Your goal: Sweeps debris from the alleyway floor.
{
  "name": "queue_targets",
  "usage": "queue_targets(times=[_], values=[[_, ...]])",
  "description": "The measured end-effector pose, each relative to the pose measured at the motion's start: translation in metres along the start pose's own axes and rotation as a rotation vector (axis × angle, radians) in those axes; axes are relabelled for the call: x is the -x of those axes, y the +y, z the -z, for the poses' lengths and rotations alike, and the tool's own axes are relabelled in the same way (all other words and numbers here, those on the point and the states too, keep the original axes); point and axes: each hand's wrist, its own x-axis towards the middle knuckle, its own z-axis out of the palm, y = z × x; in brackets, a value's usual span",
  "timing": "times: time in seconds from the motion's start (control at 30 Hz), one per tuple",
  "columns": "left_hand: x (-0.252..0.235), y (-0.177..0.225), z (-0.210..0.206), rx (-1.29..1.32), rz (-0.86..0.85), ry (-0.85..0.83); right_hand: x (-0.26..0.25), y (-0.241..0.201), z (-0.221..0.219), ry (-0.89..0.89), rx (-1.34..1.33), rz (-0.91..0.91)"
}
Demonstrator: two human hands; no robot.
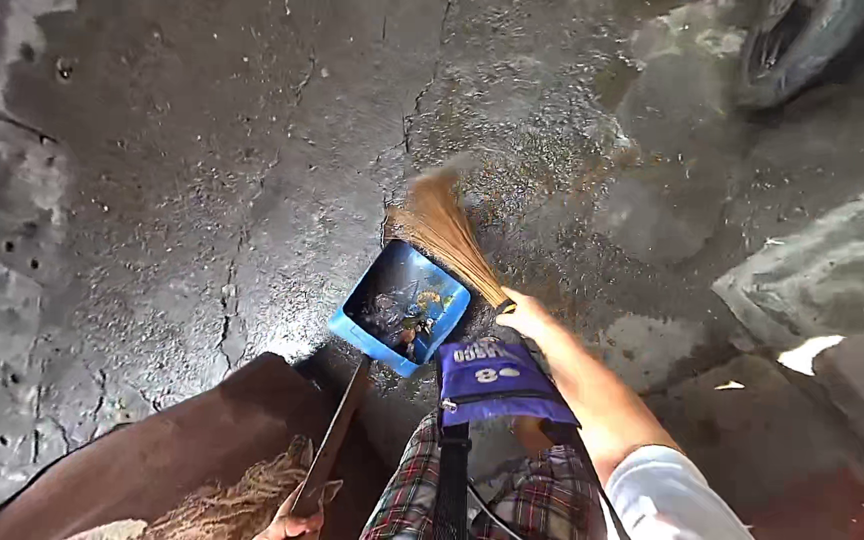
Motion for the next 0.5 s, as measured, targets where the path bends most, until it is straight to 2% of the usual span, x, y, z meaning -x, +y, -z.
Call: queue_targets(times=[0.1, 0.17, 0.23, 0.3, 0.37, 0.43, 0.5], values=[[0.006, 0.000, 0.018, 0.159, -0.004, -0.021, 0.021, -0.009, 0.008, 0.032, 0.137, 0.139], [0.005, -0.001, 0.029, 0.267, -0.001, -0.036, 0.058, 0.010, 0.020, 0.131, 0.100, 0.153], [0.001, -0.006, 0.041, 0.390, 0.019, -0.077, 0.097, 0.040, 0.029, 0.279, -0.110, 0.096], [-0.005, -0.010, 0.045, 0.483, 0.035, -0.085, 0.118, 0.054, 0.042, 0.457, -0.385, -0.044], [-0.011, -0.012, 0.046, 0.555, 0.057, -0.095, 0.107, 0.047, 0.062, 0.598, -0.646, -0.167], [-0.012, -0.012, 0.049, 0.545, 0.057, -0.101, 0.066, 0.022, 0.079, 0.707, -0.862, -0.216], [-0.013, -0.010, 0.053, 0.488, 0.057, -0.088, 0.016, -0.006, 0.071, 0.674, -0.857, -0.243]])
